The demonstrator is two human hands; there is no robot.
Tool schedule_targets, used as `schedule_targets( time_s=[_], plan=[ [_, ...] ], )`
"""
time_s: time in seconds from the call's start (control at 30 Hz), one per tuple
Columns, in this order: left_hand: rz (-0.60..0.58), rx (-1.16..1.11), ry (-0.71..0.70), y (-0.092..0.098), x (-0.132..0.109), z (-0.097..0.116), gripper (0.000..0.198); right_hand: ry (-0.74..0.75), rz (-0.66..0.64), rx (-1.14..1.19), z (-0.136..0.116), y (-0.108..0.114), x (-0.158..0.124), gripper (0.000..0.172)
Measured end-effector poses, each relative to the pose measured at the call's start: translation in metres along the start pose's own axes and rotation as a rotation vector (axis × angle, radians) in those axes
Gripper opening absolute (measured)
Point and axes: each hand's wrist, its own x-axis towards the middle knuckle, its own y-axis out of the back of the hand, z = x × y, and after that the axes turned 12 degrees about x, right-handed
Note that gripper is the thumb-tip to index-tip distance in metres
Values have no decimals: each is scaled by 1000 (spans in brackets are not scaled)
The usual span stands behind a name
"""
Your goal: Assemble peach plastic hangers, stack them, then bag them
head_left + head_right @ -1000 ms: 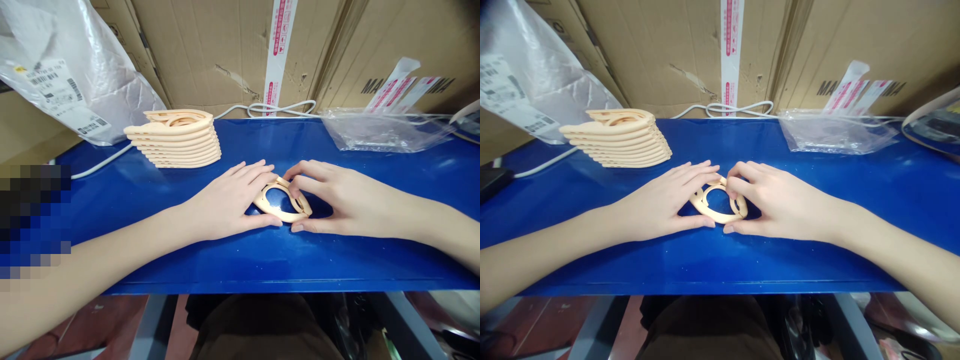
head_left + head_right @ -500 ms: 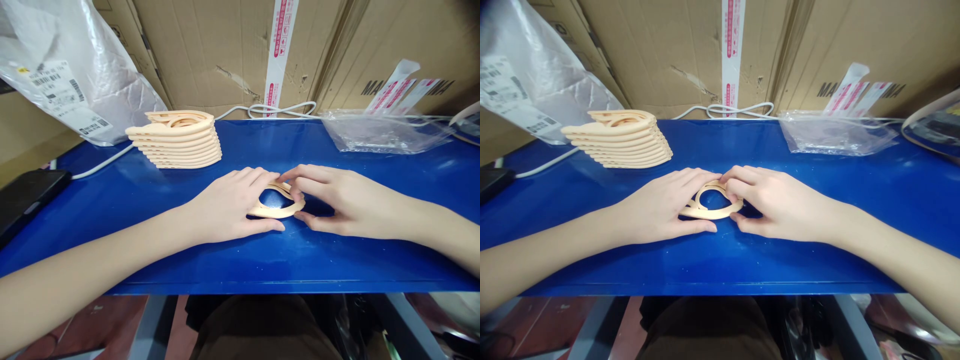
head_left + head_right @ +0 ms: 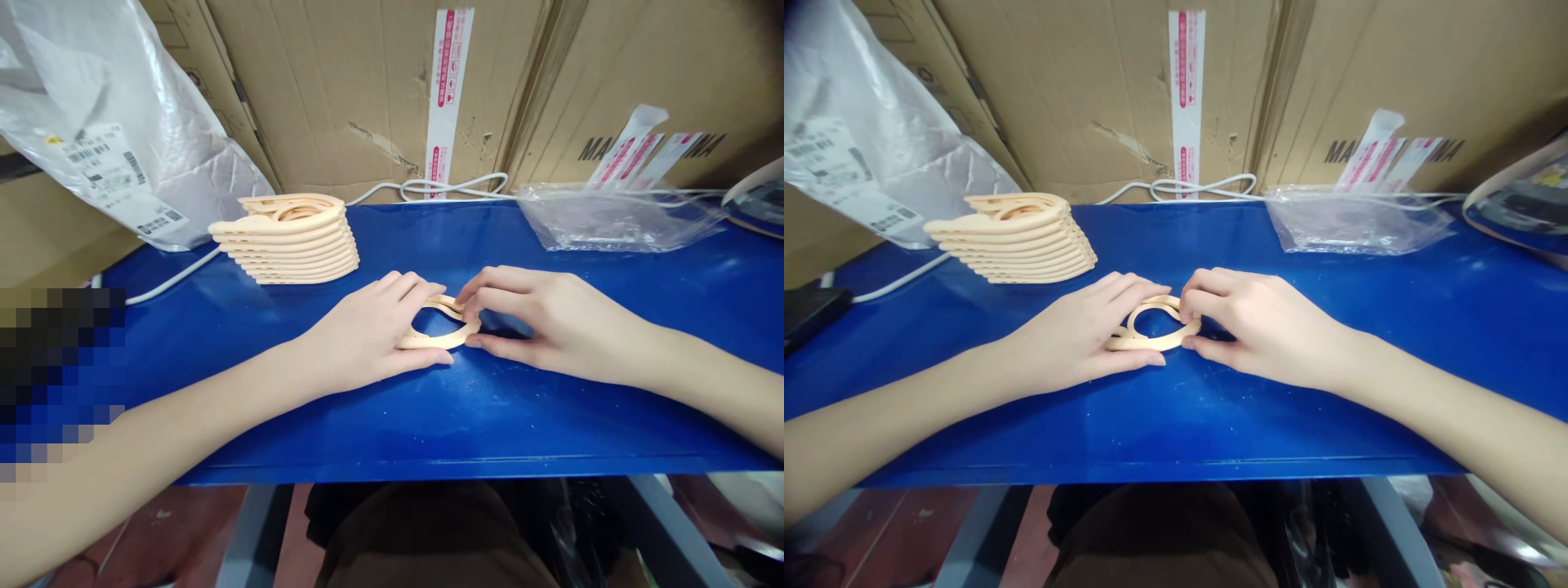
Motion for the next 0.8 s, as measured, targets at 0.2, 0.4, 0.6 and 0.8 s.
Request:
schedule_targets(
  time_s=[0.2, 0.4, 0.6, 0.8],
  plan=[
    [107, -28, -30, -2, 1, 2, 64, -156, 136, 96, 0, -2, 1, 32],
    [275, 40, -114, 6, -1, 7, 67, -398, 61, 657, -5, -1, 4, 35],
    [275, 75, -127, 5, 1, 6, 84, -423, 72, 954, -3, -2, 5, 31],
    [233, 92, -112, 3, 2, 4, 92, -443, 70, 1011, -2, -5, 6, 31]
  ],
)
